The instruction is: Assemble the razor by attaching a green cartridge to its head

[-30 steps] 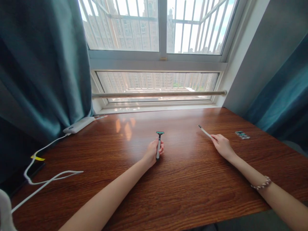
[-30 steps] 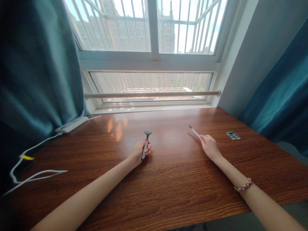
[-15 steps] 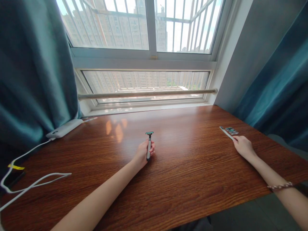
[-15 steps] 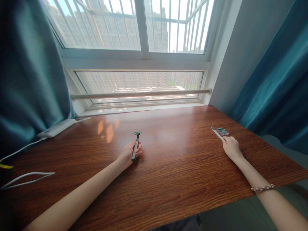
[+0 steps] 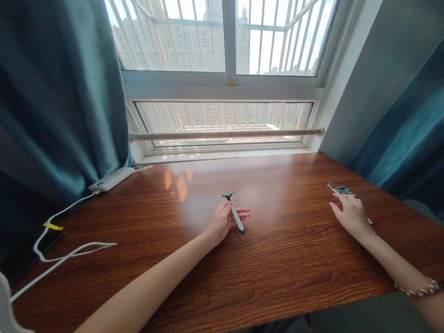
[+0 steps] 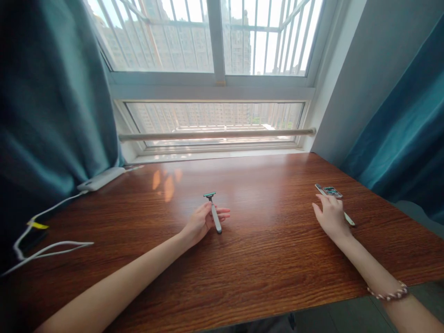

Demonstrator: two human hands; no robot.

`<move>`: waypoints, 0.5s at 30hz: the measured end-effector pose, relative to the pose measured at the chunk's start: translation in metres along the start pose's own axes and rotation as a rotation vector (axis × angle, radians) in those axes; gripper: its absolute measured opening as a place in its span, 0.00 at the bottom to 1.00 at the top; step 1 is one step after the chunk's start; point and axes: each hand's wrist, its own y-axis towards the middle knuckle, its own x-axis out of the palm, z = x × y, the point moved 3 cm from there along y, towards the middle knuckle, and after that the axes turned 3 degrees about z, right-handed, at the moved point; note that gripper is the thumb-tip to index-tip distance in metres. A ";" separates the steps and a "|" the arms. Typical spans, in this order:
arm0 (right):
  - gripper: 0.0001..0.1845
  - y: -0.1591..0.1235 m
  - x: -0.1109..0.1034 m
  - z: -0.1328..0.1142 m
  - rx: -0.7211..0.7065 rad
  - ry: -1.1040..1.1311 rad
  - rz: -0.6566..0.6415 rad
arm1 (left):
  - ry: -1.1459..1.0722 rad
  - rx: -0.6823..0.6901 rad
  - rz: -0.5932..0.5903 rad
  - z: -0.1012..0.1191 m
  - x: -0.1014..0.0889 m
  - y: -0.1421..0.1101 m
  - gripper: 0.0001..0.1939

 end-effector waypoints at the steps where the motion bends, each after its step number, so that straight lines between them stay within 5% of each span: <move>1: 0.17 -0.004 -0.009 -0.034 -0.042 0.172 -0.045 | -0.019 -0.002 -0.023 -0.001 0.003 -0.002 0.09; 5: 0.12 -0.028 -0.037 -0.172 -0.136 0.632 -0.348 | -0.055 0.012 -0.047 -0.007 0.012 -0.009 0.09; 7: 0.11 -0.036 -0.041 -0.221 -0.169 0.719 -0.413 | -0.052 0.017 -0.023 -0.011 0.013 -0.010 0.08; 10: 0.08 -0.039 -0.034 -0.261 -0.214 0.778 -0.469 | -0.050 0.005 0.010 -0.014 0.012 -0.012 0.07; 15: 0.06 -0.037 -0.024 -0.276 -0.191 0.818 -0.477 | -0.070 0.029 0.032 -0.013 0.012 -0.014 0.08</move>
